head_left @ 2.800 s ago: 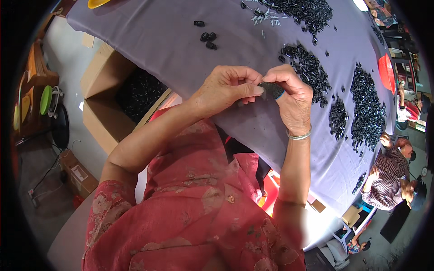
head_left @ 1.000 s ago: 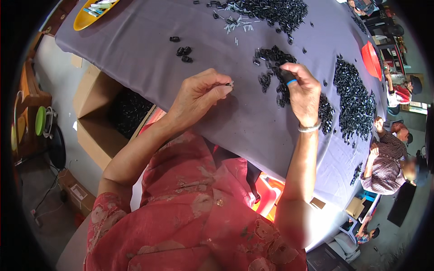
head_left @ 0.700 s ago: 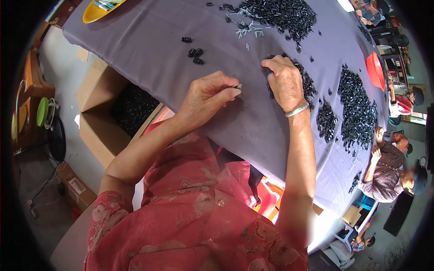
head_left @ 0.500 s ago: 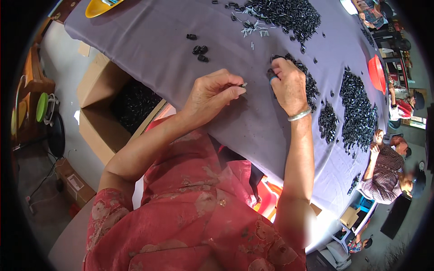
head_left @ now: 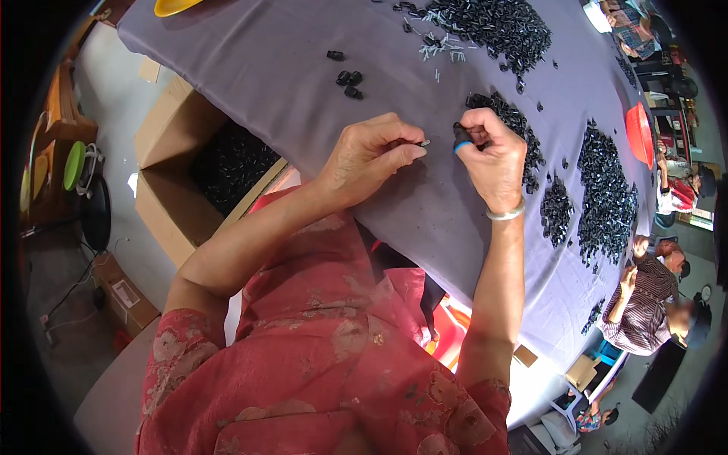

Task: The recorder is manual assembling small black plastic components at a table.

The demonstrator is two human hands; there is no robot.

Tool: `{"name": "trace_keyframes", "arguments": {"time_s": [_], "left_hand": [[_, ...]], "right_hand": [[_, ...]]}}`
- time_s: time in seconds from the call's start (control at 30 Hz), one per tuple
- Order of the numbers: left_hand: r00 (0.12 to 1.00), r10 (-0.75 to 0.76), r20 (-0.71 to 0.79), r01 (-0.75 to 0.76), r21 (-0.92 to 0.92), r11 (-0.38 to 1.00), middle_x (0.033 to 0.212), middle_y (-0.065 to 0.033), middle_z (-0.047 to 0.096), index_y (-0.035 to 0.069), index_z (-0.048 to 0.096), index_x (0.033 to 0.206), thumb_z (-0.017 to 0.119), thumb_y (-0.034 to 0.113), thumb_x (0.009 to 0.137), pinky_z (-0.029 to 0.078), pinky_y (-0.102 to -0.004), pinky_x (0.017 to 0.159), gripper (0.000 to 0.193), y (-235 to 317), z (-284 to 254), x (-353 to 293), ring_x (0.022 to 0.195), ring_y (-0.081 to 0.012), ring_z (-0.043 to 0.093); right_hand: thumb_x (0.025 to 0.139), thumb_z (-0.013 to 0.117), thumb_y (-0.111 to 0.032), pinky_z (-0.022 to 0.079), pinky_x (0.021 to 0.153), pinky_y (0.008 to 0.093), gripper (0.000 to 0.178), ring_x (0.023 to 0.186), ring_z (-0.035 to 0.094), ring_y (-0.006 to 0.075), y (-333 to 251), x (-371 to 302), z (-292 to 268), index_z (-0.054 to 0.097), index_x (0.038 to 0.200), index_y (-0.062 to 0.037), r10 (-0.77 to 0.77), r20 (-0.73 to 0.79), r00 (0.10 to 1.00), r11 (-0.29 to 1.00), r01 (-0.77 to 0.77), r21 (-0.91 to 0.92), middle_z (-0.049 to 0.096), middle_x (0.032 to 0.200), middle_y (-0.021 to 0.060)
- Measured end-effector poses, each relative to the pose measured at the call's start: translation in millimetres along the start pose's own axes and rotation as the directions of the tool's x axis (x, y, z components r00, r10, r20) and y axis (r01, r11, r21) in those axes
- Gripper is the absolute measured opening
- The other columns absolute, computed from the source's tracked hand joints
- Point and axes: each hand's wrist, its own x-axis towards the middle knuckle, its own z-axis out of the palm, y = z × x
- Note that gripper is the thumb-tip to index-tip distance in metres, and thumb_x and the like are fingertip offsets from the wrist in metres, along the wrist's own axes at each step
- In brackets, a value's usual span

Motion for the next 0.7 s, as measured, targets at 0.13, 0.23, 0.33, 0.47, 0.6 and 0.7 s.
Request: {"name": "trace_keyframes", "arguments": {"time_s": [0.13, 0.23, 0.33, 0.47, 0.6, 0.7], "left_hand": [[0.999, -0.051, 0.004, 0.051, -0.072, 0.996, 0.083, -0.0023, 0.057, -0.002, 0.067, 0.102, 0.065, 0.004, 0.088, 0.045, -0.0236, 0.065, 0.015, 2, 1, 1, 0.073, -0.0077, 0.054], [1.0, -0.012, -0.003, 0.012, -0.03, 0.999, 0.083, -0.0022, 0.058, -0.002, 0.067, 0.102, 0.065, 0.003, 0.088, 0.045, -0.0237, 0.064, 0.015, 1, 0, 1, 0.072, -0.0075, 0.053], [0.999, 0.002, 0.04, -0.004, 0.045, 0.999, 0.086, -0.0002, 0.054, -0.001, 0.066, 0.105, 0.063, 0.005, 0.091, 0.046, -0.0222, 0.065, 0.015, 0, -1, 1, 0.073, -0.0067, 0.053], [0.999, -0.009, 0.046, 0.006, 0.075, 0.997, 0.086, 0.0001, 0.053, -0.001, 0.066, 0.106, 0.063, 0.004, 0.091, 0.044, -0.0221, 0.065, 0.016, 4, -1, 0, 0.073, -0.006, 0.051], [0.999, 0.008, 0.048, -0.012, 0.084, 0.996, 0.086, 0.0006, 0.053, -0.001, 0.066, 0.105, 0.062, 0.002, 0.091, 0.042, -0.0223, 0.064, 0.016, 3, -1, -1, 0.073, -0.0055, 0.049], [0.999, 0.024, 0.043, -0.028, 0.087, 0.996, 0.086, 0.0008, 0.052, -0.001, 0.066, 0.106, 0.062, 0.001, 0.09, 0.042, -0.0223, 0.064, 0.016, 2, 0, 0, 0.073, -0.0055, 0.049]], "right_hand": [[0.083, 0.062, 0.013, 0.047, 0.077, 0.0201, 0.015, 0.081, 0.057, 0.0052, -16, -8, -3, 0.063, 0.093, 0.0023, 0.015, 0.118, 0.993, 0.928, -0.058, 0.367, 0.059, 0.086, -0.0018], [0.083, 0.059, 0.016, 0.047, 0.083, 0.0214, 0.017, 0.088, 0.057, 0.0081, -16, -9, -3, 0.062, 0.095, 0.0047, -0.027, 0.166, 0.986, 0.87, -0.058, 0.49, 0.059, 0.093, 0.0013], [0.082, 0.059, 0.016, 0.047, 0.081, 0.0214, 0.019, 0.086, 0.057, 0.0089, -17, -9, 0, 0.064, 0.095, 0.004, -0.073, 0.115, 0.991, 0.891, 0.013, 0.454, 0.059, 0.092, 0.0021], [0.079, 0.06, 0.015, 0.047, 0.076, 0.022, 0.021, 0.084, 0.058, 0.01, -25, -8, 0, 0.066, 0.095, 0.0022, -0.138, 0.085, 0.987, 0.955, 0.109, 0.277, 0.06, 0.09, 0.0034], [0.079, 0.061, 0.014, 0.047, 0.072, 0.0228, 0.021, 0.08, 0.059, 0.0108, -27, -8, 1, 0.067, 0.094, 0.0008, -0.17, 0.083, 0.982, 0.964, 0.148, 0.222, 0.062, 0.086, 0.0039], [0.074, 0.065, 0.012, 0.05, 0.064, 0.0255, 0.023, 0.071, 0.063, 0.0153, -30, -7, 4, 0.069, 0.09, -0.004, -0.161, 0.056, 0.985, 0.976, 0.15, 0.158, 0.064, 0.08, 0.0051]]}}
